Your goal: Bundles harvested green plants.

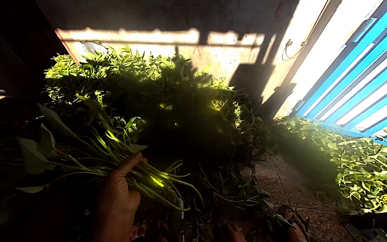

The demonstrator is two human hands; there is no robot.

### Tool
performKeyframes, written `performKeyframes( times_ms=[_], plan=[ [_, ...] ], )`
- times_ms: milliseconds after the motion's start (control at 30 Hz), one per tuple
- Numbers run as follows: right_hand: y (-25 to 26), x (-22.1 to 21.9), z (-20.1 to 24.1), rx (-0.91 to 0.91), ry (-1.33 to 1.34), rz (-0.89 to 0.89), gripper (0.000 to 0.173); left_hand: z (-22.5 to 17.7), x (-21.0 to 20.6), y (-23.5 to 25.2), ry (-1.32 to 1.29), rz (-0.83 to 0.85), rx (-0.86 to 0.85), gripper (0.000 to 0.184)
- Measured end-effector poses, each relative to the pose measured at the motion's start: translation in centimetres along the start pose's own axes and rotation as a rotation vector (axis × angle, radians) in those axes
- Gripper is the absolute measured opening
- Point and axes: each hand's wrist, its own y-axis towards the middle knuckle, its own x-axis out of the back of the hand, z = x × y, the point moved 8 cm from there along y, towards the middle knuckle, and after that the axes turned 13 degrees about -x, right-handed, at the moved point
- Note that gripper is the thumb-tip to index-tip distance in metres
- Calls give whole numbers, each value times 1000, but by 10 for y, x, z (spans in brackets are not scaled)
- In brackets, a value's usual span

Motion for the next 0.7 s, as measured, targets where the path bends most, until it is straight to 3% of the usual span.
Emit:
performKeyframes(
  times_ms=[167, 300, 400, 567, 700],
  plan=[
    [73, -9, 20, -467, 1243, 103, 41, 29, -16, -23, -17, 111, 276, 14],
    [107, -24, 29, -660, 1711, 98, 27, 37, -21, -35, -10, 169, 350, 19],
    [118, -24, 35, -692, 1893, 148, 27, 37, -23, -38, 12, 205, 354, 21],
    [121, 2, 25, -814, 1746, 102, 47, 36, -30, -45, 60, 235, 313, 25],
    [117, 6, 23, -892, 1802, 116, 41, 37, -34, -50, 60, 256, 302, 27]
  ],
)
